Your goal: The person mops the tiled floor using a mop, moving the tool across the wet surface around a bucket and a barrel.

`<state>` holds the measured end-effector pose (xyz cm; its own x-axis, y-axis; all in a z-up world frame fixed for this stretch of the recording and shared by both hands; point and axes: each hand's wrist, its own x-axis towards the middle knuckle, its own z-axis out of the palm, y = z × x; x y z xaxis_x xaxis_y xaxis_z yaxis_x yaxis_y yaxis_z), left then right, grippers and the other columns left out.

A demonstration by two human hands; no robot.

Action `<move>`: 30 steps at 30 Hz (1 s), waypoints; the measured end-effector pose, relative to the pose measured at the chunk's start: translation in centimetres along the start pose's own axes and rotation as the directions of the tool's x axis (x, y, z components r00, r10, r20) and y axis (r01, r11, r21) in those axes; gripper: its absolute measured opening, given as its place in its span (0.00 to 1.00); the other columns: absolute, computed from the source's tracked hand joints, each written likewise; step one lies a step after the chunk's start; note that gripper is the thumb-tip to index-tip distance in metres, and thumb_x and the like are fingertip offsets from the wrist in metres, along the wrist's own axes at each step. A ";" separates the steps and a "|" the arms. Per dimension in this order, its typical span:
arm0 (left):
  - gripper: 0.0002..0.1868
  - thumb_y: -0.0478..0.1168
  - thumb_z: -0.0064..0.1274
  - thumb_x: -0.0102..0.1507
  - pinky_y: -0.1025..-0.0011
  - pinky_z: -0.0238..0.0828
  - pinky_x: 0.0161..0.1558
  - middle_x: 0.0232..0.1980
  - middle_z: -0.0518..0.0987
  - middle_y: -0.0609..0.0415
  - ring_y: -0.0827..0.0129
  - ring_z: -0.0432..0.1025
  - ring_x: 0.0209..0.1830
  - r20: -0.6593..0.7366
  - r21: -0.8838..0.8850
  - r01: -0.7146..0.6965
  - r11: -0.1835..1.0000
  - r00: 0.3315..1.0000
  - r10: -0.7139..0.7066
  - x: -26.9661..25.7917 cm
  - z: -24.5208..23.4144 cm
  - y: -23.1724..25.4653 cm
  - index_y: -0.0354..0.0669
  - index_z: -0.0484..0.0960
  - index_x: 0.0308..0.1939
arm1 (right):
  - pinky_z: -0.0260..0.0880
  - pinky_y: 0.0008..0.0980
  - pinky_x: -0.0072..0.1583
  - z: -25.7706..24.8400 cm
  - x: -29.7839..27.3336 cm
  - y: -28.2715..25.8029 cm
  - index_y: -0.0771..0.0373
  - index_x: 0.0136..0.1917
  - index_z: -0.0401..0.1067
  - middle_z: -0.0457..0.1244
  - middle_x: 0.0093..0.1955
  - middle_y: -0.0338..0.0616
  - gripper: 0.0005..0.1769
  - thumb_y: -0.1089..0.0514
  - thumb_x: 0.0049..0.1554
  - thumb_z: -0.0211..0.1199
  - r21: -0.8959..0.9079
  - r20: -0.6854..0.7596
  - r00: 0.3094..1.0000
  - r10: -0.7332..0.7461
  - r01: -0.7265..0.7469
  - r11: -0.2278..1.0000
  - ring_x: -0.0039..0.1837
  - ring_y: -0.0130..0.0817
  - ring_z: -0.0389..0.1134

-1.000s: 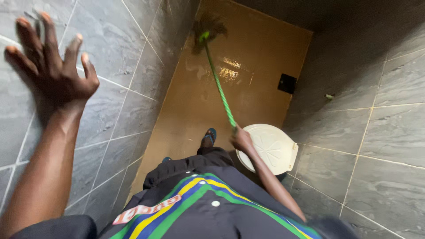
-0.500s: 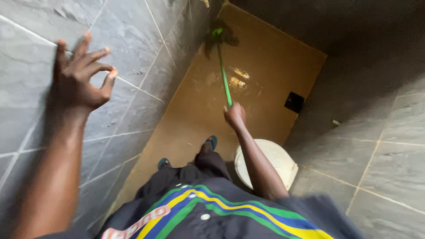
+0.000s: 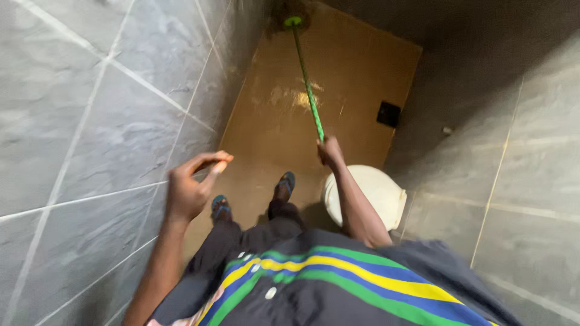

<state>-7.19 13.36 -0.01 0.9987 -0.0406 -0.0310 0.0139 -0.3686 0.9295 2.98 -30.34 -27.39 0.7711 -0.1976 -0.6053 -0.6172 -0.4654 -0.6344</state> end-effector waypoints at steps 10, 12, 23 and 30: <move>0.16 0.37 0.62 0.77 0.69 0.81 0.66 0.60 0.94 0.53 0.72 0.86 0.60 0.089 -0.267 0.036 0.963 0.996 -0.012 1.9 -6.2 -4.6 0.38 0.89 0.68 | 0.62 0.42 0.31 6.2 -33.7 12.5 0.42 0.88 0.69 0.59 0.29 0.40 0.36 0.52 0.69 0.68 0.060 0.088 0.942 0.325 -0.330 0.942 0.28 0.35 0.60; 0.15 0.38 0.61 0.77 0.70 0.82 0.66 0.60 0.94 0.54 0.73 0.86 0.60 0.108 -0.250 0.009 0.968 0.994 0.019 1.0 -8.6 -4.3 0.38 0.89 0.67 | 0.56 0.41 0.31 8.1 -37.4 12.8 0.36 0.89 0.69 0.57 0.29 0.36 0.37 0.53 0.68 0.67 0.174 0.098 0.887 0.451 -0.461 0.870 0.28 0.34 0.56; 0.14 0.39 0.62 0.76 0.69 0.83 0.64 0.58 0.95 0.53 0.71 0.88 0.60 0.157 -0.272 0.084 0.959 0.987 -0.042 -8.1 -13.2 -3.7 0.38 0.90 0.64 | 0.61 0.49 0.30 18.2 -19.6 3.0 0.62 0.43 0.76 0.70 0.32 0.50 0.28 0.36 0.69 0.72 0.326 0.143 0.920 0.364 -0.391 0.861 0.26 0.44 0.63; 0.15 0.39 0.62 0.76 0.68 0.82 0.67 0.60 0.94 0.52 0.69 0.87 0.61 0.207 -0.229 0.165 0.960 0.971 -0.117 -10.0 -14.8 -6.3 0.37 0.90 0.65 | 0.59 0.44 0.28 12.4 -20.4 4.8 0.60 0.49 0.74 0.67 0.33 0.43 0.18 0.45 0.71 0.68 0.159 -0.074 0.963 0.259 -0.245 0.956 0.25 0.38 0.62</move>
<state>-16.57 29.84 -0.11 0.9583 -0.1881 -0.2152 0.1889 -0.1480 0.9708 -17.66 -17.88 -24.04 0.5944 -0.3748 -0.7115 -0.8040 -0.2592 -0.5351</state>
